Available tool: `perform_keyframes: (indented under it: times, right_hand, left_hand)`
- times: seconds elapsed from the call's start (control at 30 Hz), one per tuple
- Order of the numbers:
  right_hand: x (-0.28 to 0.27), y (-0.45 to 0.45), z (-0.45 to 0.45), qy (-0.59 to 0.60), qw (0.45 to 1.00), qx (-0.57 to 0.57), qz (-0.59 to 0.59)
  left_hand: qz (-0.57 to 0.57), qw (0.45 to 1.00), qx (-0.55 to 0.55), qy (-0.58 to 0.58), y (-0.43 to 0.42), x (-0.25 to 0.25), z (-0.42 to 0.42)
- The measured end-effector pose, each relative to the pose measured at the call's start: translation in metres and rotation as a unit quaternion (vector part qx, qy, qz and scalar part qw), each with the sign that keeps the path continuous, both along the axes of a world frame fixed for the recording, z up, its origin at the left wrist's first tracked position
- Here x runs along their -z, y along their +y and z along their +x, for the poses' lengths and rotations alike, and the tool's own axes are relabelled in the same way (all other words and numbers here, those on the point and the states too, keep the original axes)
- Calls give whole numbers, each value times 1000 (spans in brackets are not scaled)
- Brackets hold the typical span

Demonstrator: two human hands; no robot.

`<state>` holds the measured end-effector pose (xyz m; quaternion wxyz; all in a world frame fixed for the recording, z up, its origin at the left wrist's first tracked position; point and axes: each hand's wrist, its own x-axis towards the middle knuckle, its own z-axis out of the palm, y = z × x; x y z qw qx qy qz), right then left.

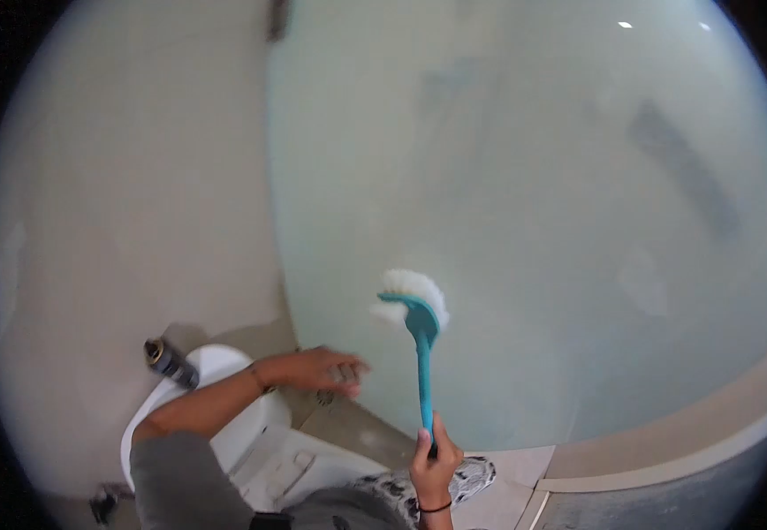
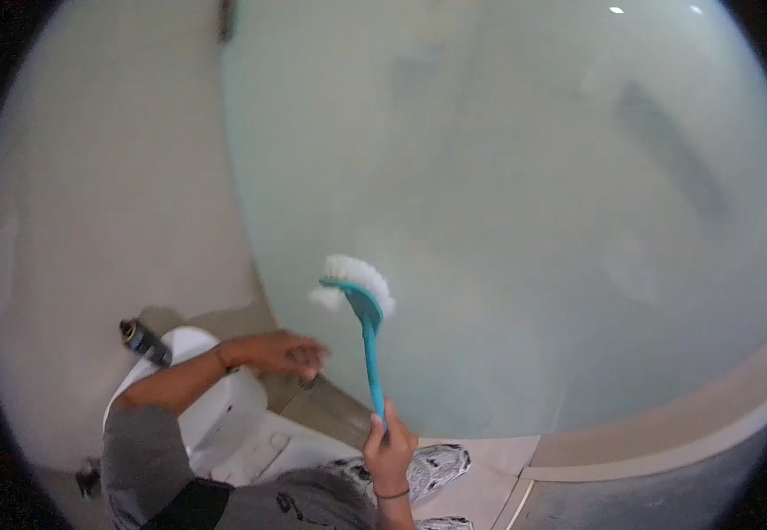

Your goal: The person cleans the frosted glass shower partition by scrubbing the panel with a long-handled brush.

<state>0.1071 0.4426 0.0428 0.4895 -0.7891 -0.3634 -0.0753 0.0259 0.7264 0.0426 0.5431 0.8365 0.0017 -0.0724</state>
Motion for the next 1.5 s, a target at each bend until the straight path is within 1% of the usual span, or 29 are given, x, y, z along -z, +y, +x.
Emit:
perform_keyframes:
  times: [0.03,0.07,0.1,0.17,0.2,0.23,0.33,0.43,0.57,0.6,0.63,0.67,0.7,0.73,0.8,0.83,0.87,0.9,0.93,1.0,1.07,1.13,1.17,1.2,1.23,1.3,1.37,1.43,1.5]
  right_hand:
    - [9,5,-3,26,999,-19,-12]
    - [11,13,-9,48,998,-30,-23]
    - [9,18,-15,93,991,-39,-84]
    - [1,31,-27,100,986,-45,-128]
    - [-1,29,-29,146,975,-47,-161]
    - [5,30,-32,147,975,-50,-160]
    - [27,41,-42,214,960,-118,-136]
    - [23,40,-39,196,963,-121,-137]
    - [13,52,-38,181,956,-210,-97]
    - [16,50,-36,328,901,-267,-98]
    - [21,48,-31,463,822,-316,-97]
    - [38,44,-25,522,776,-343,-88]
    - [54,39,-24,523,775,-343,-89]
    - [67,35,-23,497,796,-327,-111]
    - [65,33,-21,475,815,-305,-131]
    - [64,32,-22,311,900,-273,-134]
    - [59,32,-24,139,954,-230,-134]
    - [53,31,-23,211,948,-219,-93]
    - [62,27,-24,247,948,-192,-55]
    - [103,15,-21,328,932,-152,2]
    - [169,-9,-20,395,912,-104,-43]
    - [237,-37,-23,316,932,-91,-153]
    - [236,-34,-18,317,933,-95,-142]
    - [229,-31,-15,367,914,-116,-130]
    - [223,-30,-15,420,890,-135,-117]
    - [200,-34,-12,448,881,-134,-75]
    - [174,-42,4,446,852,-245,-126]
    - [68,-51,20,346,905,-225,-104]
    - [-40,-73,35,191,957,-209,-58]
  left_hand:
    - [-77,997,-9,-24,-6,-13,2]
    - [-98,993,-36,-55,-9,-24,2]
    - [-116,988,-57,-88,-11,-30,1]
    - [-174,976,-123,-38,-8,-26,4]
    - [-157,974,-159,-20,-10,-35,5]
    - [-156,974,-161,-19,-8,-30,4]
    - [-237,954,-181,-29,6,-3,-5]
    - [-256,946,-196,-27,-1,-13,4]
    - [-256,934,-244,-43,7,-18,-1]
    - [-255,934,-249,-38,6,-23,-3]
    - [-262,927,-264,-43,4,-28,-4]
    - [-269,921,-276,-48,3,-30,-3]
    - [-270,921,-277,-47,2,-29,-3]
    - [-279,913,-293,-55,0,-28,-2]
    - [-289,906,-305,-55,-1,-24,2]
    - [-289,890,-343,-82,1,-21,2]
    - [-288,873,-379,-106,3,-18,3]
    - [-282,857,-408,-141,5,-16,6]
    - [-280,861,-403,-132,10,-16,6]
    - [-261,834,-449,-188,20,-19,5]
    - [-232,834,-453,-212,25,-21,7]
    - [-198,829,-459,-249,35,-27,12]
    - [-164,808,-494,-276,39,-31,14]
    - [-132,783,-528,-301,43,-31,14]
    - [-125,785,-526,-302,47,-29,11]
    - [-119,781,-544,-283,54,-26,7]
    - [-151,784,-544,-257,55,-13,-3]
    - [-188,795,-552,-169,45,-12,-12]
    - [-210,807,-529,-157,44,-15,-16]
